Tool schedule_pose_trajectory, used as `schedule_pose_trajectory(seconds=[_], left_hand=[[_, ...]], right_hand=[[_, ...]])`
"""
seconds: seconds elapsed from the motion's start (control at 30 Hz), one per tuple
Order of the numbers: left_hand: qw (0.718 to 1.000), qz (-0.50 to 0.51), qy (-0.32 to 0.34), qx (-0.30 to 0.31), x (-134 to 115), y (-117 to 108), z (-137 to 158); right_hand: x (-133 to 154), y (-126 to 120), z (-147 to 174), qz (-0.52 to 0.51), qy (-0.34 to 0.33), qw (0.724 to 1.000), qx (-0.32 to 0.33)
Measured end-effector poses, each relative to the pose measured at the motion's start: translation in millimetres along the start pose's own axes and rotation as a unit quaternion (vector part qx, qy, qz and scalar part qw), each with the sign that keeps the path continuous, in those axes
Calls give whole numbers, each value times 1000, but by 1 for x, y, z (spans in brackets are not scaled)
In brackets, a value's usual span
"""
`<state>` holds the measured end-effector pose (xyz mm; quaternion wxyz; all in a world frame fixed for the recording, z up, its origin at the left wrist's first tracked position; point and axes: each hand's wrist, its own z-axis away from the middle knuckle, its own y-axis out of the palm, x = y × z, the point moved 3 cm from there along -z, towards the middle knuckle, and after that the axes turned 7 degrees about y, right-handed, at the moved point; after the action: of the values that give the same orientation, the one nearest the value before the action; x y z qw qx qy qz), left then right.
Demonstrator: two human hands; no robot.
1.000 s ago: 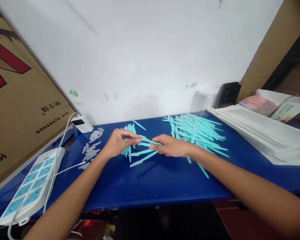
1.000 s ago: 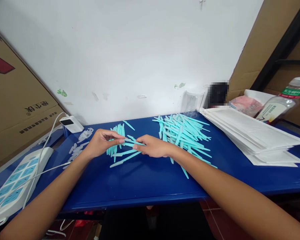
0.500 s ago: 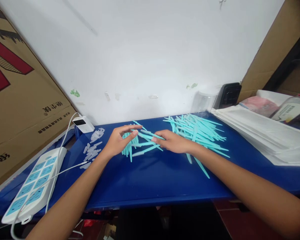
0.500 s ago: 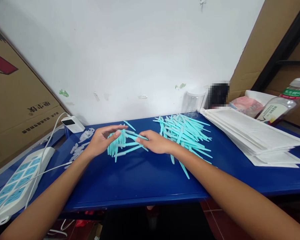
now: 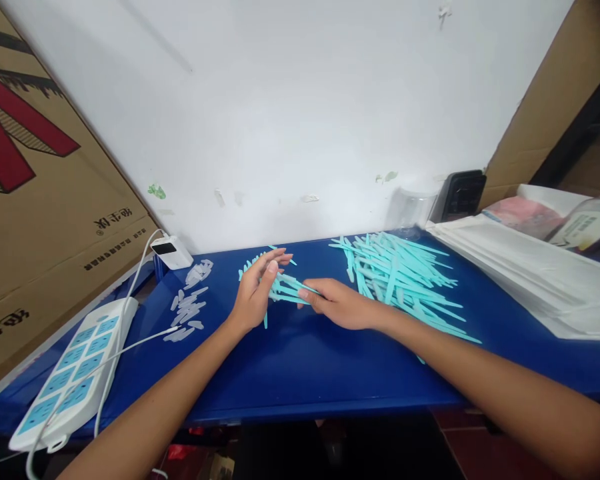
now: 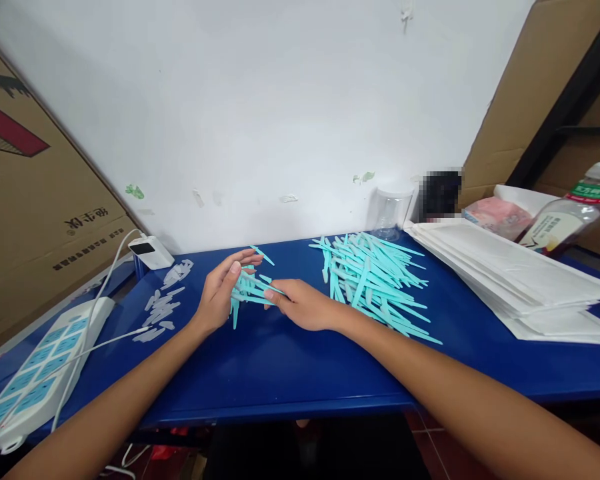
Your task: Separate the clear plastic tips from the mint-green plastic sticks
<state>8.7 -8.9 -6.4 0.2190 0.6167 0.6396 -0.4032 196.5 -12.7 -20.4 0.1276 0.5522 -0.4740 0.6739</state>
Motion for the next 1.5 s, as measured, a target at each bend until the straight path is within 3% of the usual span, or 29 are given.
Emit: schedule_pose_trajectory(seconds=[0.2,0.4,0.6,0.73,0.9,1.33,1.4,1.5], left_hand=[[998,10,8,68,-12,8,4],[997,-2,19,74,-16,12,6],[995,-7,-15,94,-14,16,9],[992,-22,-3,128,-20,21,12],[987,-42,5,155,-23,24,15],[990,29,-7,137,-19,28,17],[991,13,9,130,-17,28,16],[991,-45,93,86,-15,23,11]], right_hand=[[11,8,9,12,4,996,88],[12,10,10,10,-19,992,128],[14,7,7,30,8,995,92],[17,8,8,7,-5,998,69],[17,13,9,-8,-30,995,96],[20,16,9,12,-31,997,74],[22,13,8,28,-40,997,59],[24,1,6,54,-34,997,34]])
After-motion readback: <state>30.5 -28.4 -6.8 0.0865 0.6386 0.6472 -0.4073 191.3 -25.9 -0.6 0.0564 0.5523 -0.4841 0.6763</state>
